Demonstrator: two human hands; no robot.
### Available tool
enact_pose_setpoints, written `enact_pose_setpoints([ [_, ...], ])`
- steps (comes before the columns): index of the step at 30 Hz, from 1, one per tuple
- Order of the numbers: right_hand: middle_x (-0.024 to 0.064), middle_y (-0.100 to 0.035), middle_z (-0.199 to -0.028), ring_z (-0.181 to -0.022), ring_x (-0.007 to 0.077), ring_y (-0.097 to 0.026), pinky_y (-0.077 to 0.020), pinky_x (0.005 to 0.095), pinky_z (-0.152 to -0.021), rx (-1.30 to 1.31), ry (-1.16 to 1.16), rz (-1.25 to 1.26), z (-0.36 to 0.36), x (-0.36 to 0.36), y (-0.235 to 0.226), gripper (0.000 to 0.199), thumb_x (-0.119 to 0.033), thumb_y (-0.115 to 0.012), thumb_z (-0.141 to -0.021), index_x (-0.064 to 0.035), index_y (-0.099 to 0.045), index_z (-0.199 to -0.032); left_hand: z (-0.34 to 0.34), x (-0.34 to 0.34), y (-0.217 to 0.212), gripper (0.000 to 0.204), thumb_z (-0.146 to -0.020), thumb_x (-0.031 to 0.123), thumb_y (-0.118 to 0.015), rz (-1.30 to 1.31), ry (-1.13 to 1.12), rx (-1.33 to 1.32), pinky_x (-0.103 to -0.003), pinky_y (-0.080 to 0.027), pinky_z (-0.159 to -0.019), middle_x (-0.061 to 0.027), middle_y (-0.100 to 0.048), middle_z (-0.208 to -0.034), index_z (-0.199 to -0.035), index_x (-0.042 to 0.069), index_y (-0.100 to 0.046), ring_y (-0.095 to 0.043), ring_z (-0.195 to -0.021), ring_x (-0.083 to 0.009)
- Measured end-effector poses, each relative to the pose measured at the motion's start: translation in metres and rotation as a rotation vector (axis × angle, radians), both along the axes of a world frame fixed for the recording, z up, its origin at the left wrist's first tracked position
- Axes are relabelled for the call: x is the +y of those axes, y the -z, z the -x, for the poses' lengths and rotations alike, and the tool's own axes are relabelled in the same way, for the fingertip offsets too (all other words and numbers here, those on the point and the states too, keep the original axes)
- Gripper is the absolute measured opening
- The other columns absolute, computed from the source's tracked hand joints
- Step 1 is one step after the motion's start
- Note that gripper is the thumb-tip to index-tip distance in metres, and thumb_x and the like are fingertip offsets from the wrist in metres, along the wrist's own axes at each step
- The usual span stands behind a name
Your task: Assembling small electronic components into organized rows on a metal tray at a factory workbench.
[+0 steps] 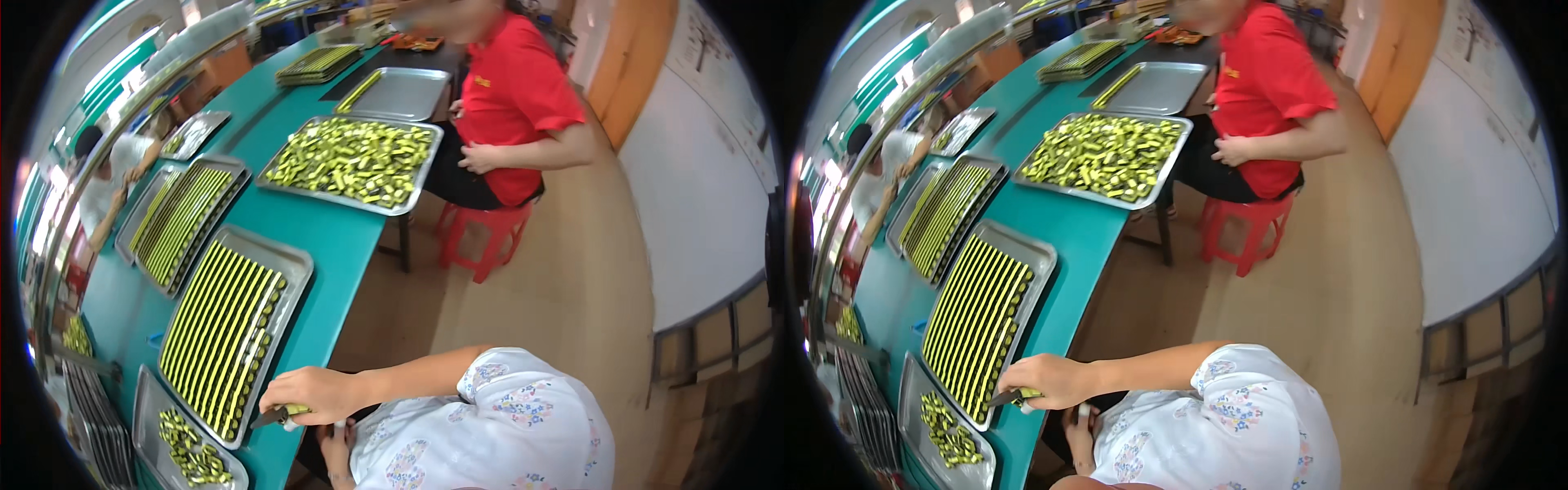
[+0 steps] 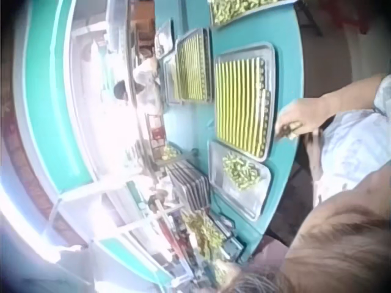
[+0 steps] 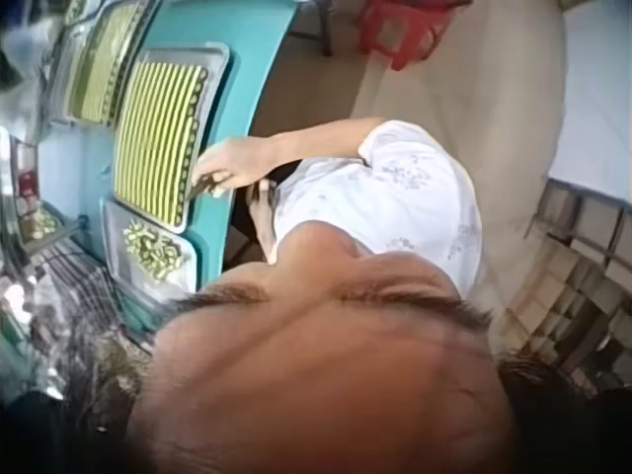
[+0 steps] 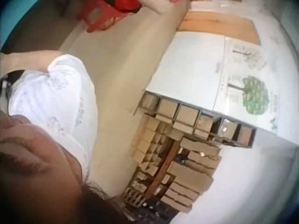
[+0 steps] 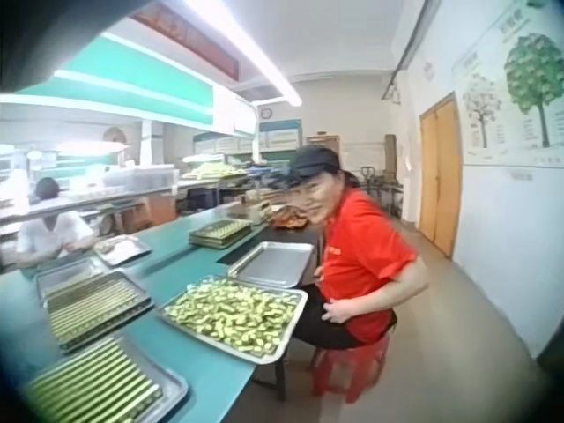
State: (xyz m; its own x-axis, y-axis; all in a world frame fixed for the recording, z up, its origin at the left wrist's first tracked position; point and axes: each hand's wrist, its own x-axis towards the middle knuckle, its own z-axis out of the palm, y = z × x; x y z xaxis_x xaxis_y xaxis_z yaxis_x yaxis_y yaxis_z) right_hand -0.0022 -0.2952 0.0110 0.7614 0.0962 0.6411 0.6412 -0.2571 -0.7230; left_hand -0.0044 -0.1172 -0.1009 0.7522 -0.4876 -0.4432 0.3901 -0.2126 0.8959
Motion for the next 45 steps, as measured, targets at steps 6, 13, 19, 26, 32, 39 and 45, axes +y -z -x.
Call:
enact_pose_setpoints([
  [6,0.0054,-0.062,-0.087,-0.082,0.0248,-0.060,-0.0485,0.0363,-0.070,-0.081,0.136,0.255,-0.025,0.023,0.015,0.036,-0.012,-0.072,-0.061,-0.0078,-0.059,-0.094,0.042,0.130,0.122,0.024,-0.090,0.012,-0.056,-0.373,0.038,-0.306,-0.024,-0.040,-0.058,-0.0025,-0.058,-0.081,-0.111,0.001,-0.052,-0.048,-0.065,-0.0094],
  [13,0.0023,-0.062,-0.095,-0.075,0.0212,-0.057,-0.0469,0.0327,-0.065,0.009,-0.033,0.389,-0.044,0.043,0.009,0.045,-0.004,-0.070,-0.059,-0.0114,-0.062,-0.103,0.053,0.059,0.074,0.024,-0.090,0.011,-0.055,-0.501,-0.397,-0.087,-0.024,-0.041,-0.058,-0.0026,-0.058,-0.085,-0.111,0.001,-0.052,-0.049,-0.067,-0.0092],
  [19,0.0059,-0.061,-0.100,-0.076,0.0198,-0.058,-0.0463,0.0312,-0.065,-0.016,0.104,0.573,-0.045,0.051,0.012,0.037,-0.014,-0.067,-0.065,-0.0105,-0.062,-0.102,0.042,0.084,0.077,0.024,-0.090,0.010,-0.055,-0.411,-0.345,-0.060,-0.023,-0.041,-0.058,-0.0028,-0.058,-0.088,-0.112,0.002,-0.053,-0.050,-0.069,-0.0089],
  [26,0.0062,-0.052,-0.090,-0.073,0.0194,-0.052,-0.0404,0.0313,-0.060,-0.233,0.200,0.394,-0.045,0.061,0.033,0.015,-0.017,-0.058,-0.072,-0.0074,-0.053,-0.083,0.023,0.275,0.196,0.024,-0.089,0.009,-0.055,-0.074,0.277,-0.060,-0.022,-0.041,-0.057,-0.0029,-0.059,-0.091,-0.112,0.002,-0.054,-0.051,-0.071,-0.0087],
  [32,0.0046,-0.051,-0.086,-0.071,0.0188,-0.050,-0.0383,0.0312,-0.058,-0.286,0.282,0.362,-0.039,0.053,0.037,0.010,-0.013,-0.059,-0.073,-0.0080,-0.051,-0.076,-0.045,0.069,0.111,0.024,-0.089,0.008,-0.054,-0.074,0.354,-0.108,-0.021,-0.041,-0.057,-0.0031,-0.059,-0.094,-0.112,0.003,-0.054,-0.052,-0.073,-0.0085],
  [39,0.0062,-0.056,-0.089,-0.083,0.0264,-0.056,-0.0461,0.0374,-0.068,-0.288,0.228,0.047,0.038,-0.012,0.035,0.029,0.001,-0.065,-0.061,-0.0074,-0.056,-0.087,-0.057,0.030,0.071,0.024,-0.088,0.007,-0.054,-0.087,0.359,-0.160,-0.021,-0.042,-0.057,-0.0032,-0.059,-0.098,-0.112,0.003,-0.055,-0.053,-0.075,-0.0082],
  [45,0.0172,-0.058,-0.091,-0.085,0.0352,-0.058,-0.0485,0.0388,-0.075,0.420,0.924,0.040,0.165,-0.091,0.188,0.027,-0.015,-0.064,-0.075,-0.0006,-0.057,-0.097,-0.024,-0.016,0.040,0.024,-0.088,0.006,-0.052,-0.109,0.378,-0.254,-0.020,-0.041,-0.054,-0.0023,-0.060,-0.097,-0.111,0.005,-0.057,-0.054,-0.075,-0.0070],
])
